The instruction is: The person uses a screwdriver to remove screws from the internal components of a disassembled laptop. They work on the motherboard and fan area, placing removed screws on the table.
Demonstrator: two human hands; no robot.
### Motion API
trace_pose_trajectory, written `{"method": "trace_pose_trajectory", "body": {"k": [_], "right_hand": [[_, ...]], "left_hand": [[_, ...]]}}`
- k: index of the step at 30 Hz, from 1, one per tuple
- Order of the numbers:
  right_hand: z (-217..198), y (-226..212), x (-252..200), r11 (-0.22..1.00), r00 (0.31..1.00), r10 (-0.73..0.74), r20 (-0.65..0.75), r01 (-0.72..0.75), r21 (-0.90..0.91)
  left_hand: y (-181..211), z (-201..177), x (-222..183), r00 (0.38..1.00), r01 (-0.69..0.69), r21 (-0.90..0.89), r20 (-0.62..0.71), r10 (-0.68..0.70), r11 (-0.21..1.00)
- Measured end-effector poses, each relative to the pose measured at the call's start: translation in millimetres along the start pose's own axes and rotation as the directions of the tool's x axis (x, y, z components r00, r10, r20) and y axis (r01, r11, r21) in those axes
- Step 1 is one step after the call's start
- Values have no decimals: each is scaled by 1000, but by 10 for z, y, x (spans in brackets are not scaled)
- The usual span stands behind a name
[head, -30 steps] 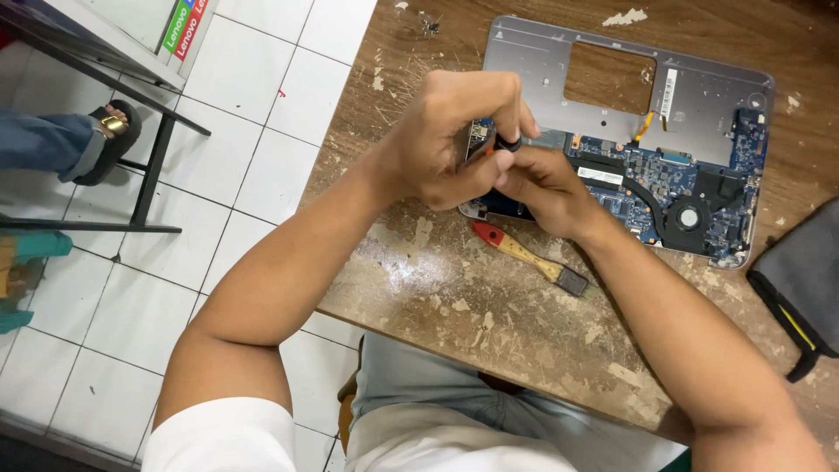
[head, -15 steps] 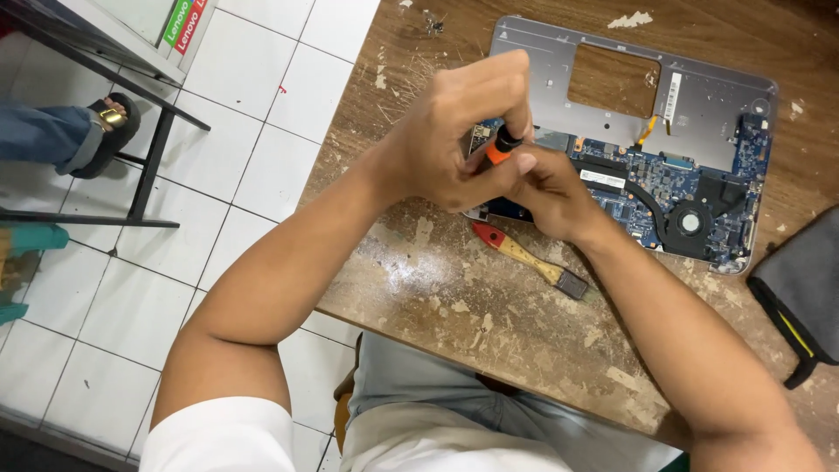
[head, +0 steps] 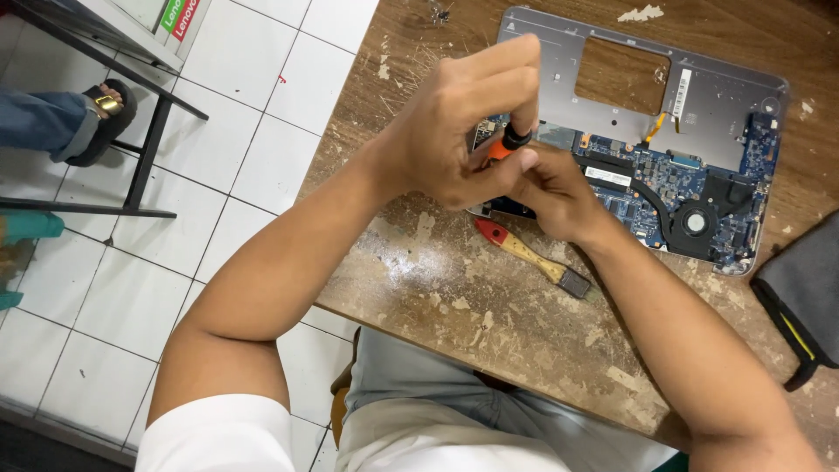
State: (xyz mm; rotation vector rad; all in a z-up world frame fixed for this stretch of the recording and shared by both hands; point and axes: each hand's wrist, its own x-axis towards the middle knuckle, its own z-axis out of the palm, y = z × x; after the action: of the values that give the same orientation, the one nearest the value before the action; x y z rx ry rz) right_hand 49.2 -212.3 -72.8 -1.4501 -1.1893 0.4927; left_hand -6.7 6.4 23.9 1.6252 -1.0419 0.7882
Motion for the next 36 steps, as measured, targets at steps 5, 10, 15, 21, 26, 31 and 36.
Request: {"method": "trace_pose_trajectory", "body": {"k": [5, 10, 15, 21, 26, 31, 36], "right_hand": [[64, -105, 20, 983, 998, 52, -21, -47, 177], [70, -211, 101, 997, 994, 68, -90, -65, 39], [-14, -29, 7, 992, 1000, -8, 4, 7, 125], [101, -211, 91, 989, 991, 104, -86, -94, 118], [37, -67, 29, 993, 999, -2, -45, 8, 117], [67, -177, 81, 989, 998, -57, 8, 55, 136], [117, -161, 67, 980, 993, 46, -113, -23, 195]], "left_hand": [[91, -61, 44, 999, 29, -52, 29, -27, 998], [56, -30, 0, 997, 47, 18, 68, -48, 999], [76, -49, 29, 997, 50, -15, 51, -49, 999], [102, -69, 46, 995, 54, -72, 84, -47, 996], [54, -36, -16, 995, 69, -16, 72, -68, 997], [30, -31, -33, 998, 44, -65, 46, -41, 997], [73, -60, -20, 997, 69, -51, 44, -67, 996]]}}
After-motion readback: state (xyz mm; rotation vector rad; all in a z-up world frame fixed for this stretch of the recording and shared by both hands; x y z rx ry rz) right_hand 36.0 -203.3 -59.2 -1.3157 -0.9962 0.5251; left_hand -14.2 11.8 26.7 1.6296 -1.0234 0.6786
